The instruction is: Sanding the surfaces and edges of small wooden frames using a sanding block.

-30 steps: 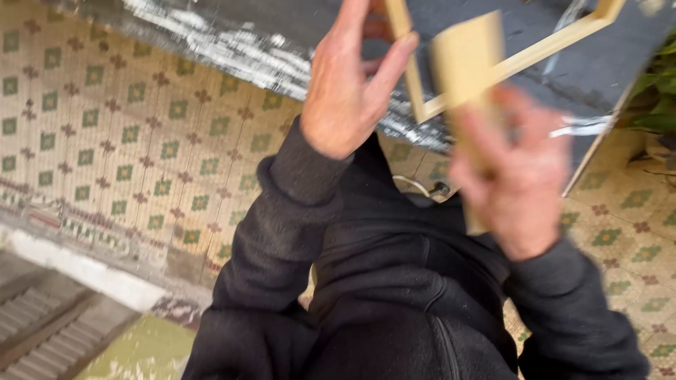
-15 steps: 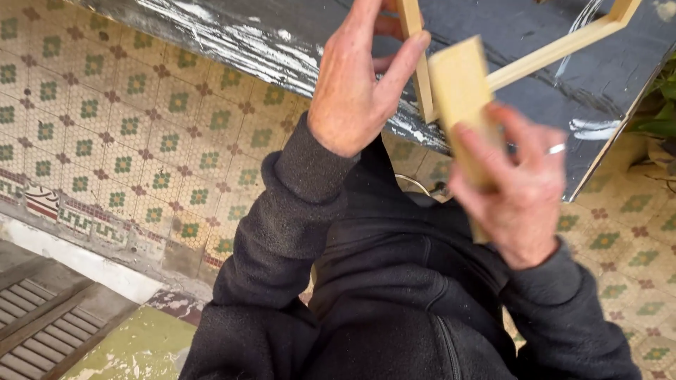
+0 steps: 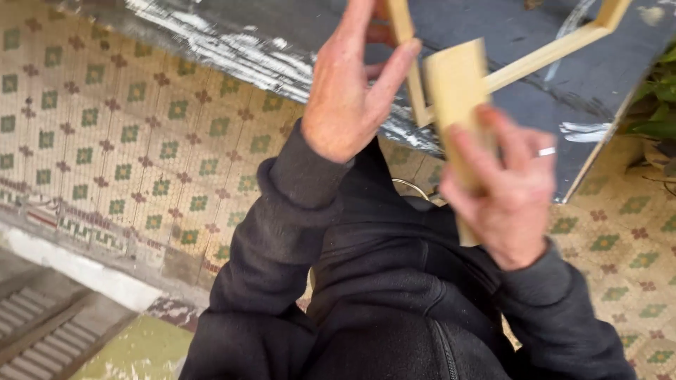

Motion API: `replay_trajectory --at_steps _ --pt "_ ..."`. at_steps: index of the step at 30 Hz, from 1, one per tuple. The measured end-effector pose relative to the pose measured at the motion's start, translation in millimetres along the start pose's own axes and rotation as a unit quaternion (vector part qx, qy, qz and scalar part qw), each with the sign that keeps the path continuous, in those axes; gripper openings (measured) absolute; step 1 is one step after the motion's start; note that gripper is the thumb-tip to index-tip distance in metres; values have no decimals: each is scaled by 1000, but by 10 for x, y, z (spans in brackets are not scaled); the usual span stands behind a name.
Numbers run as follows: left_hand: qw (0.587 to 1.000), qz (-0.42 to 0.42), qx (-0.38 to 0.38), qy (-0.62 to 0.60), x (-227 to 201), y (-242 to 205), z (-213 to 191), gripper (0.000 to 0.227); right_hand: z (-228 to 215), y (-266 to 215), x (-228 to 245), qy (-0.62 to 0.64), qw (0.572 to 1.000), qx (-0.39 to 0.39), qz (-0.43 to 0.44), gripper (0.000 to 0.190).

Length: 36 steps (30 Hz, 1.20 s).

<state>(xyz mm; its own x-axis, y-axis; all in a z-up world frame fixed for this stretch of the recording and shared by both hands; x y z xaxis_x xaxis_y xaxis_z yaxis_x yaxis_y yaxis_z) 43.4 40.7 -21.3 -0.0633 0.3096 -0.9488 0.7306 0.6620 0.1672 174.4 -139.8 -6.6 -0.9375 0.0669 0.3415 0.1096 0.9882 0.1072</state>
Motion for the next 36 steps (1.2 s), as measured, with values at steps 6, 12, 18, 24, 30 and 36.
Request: replay_trajectory --at_steps 6,12,18,24,30,36 --pt "999 24 -3 35 -180 -83 -40 45 74 -113 -150 -1 1000 31 -3 51" --pt "1000 18 5 16 -86 -37 14 57 41 -118 -117 -5 999 26 -29 59" --pt "1000 3 -6 3 -41 -22 -22 46 -67 -8 -21 0 1000 5 19 53" --pt "999 25 -3 32 -74 -59 -42 47 -25 -122 -149 60 997 42 -4 58" --pt "1000 24 15 13 16 -44 56 43 48 -109 -19 28 999 24 -7 56" --pt "1000 11 -7 22 -204 -102 -30 50 -24 -65 -88 68 996 50 31 50"
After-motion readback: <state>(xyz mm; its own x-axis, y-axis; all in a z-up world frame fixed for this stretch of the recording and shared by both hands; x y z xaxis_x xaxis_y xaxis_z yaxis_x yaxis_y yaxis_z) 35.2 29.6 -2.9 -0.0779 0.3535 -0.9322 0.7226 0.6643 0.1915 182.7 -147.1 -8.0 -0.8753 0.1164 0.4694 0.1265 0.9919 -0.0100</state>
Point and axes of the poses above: each hand's wrist, its own y-axis towards the middle knuckle, its own z-axis out of the palm, x = y × z, the point moved 7 cm from there along y, towards the middle knuckle, and after that the axes turned 13 degrees about x, right-handed, at the moved point
